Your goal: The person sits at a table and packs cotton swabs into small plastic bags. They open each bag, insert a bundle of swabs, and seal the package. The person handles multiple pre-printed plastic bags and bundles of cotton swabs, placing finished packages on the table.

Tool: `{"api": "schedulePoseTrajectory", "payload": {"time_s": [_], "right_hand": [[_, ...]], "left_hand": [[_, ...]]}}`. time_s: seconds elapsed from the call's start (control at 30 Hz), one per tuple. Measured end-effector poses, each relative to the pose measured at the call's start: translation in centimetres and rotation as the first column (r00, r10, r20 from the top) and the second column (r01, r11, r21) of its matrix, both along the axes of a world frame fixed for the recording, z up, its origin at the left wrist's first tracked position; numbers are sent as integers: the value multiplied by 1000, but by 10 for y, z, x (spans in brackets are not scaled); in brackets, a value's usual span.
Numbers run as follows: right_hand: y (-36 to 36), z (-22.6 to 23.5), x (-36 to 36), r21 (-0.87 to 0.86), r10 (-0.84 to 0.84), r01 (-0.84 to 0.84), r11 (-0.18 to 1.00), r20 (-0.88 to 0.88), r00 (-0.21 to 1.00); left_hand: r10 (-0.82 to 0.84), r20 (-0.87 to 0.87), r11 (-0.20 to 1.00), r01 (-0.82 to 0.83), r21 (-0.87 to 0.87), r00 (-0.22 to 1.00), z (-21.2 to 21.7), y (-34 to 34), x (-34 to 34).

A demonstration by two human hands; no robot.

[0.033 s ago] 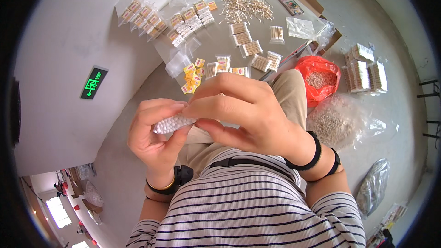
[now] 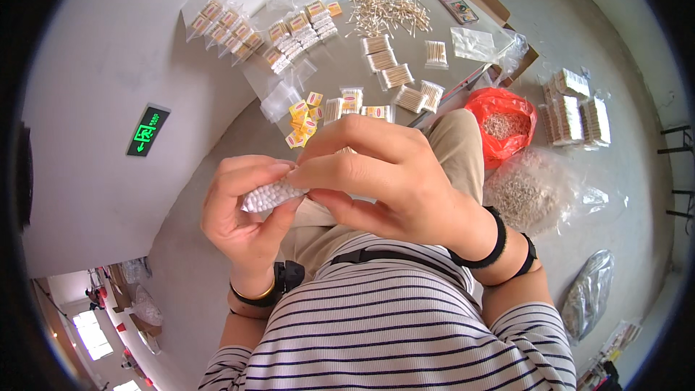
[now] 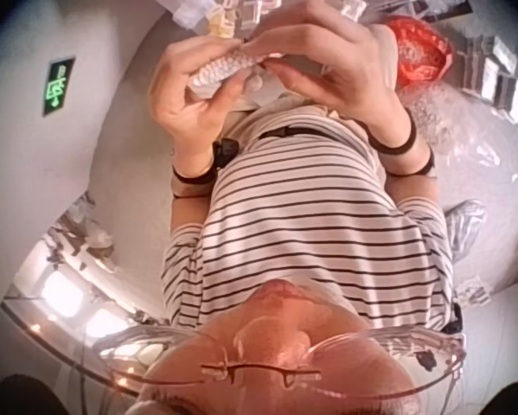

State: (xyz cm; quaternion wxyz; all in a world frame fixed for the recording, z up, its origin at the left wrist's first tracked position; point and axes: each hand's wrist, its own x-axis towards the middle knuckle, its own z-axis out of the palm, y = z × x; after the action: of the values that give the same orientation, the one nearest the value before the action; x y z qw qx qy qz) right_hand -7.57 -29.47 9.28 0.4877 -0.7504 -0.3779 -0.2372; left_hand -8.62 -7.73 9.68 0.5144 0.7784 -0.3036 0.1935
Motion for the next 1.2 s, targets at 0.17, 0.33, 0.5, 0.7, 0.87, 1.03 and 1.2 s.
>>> {"api": "schedulePoseTrajectory", "payload": {"time_s": [0.17,0.33,0.5,0.7,0.87,1.03,1.2], "right_hand": [[-1,-5,0,-43,-20,21,999,28,999],[-5,-8,1,-3,58,-58,998,2,998],[-2,-16,0,160,138,-127,979,-57,989],[-1,-10,5,180,186,-154,971,-174,967],[3,-30,11,68,202,-192,979,-243,949],[-1,-18,14,11,59,-59,998,-335,940],[30,-39,22,415,122,81,906,-440,889]], "left_hand": [[-47,-158,991,26,-133,986,-4,0,-1],[-71,-183,976,31,-213,981,-10,-4,-4],[-95,-119,972,66,-227,988,-15,-4,-3],[-149,46,953,156,-258,988,-19,-5,3],[-174,123,965,194,-175,977,-18,0,10],[-7,-187,965,-43,-258,982,-17,-3,5],[-108,-416,878,-110,-466,903,-26,1,9]]}}
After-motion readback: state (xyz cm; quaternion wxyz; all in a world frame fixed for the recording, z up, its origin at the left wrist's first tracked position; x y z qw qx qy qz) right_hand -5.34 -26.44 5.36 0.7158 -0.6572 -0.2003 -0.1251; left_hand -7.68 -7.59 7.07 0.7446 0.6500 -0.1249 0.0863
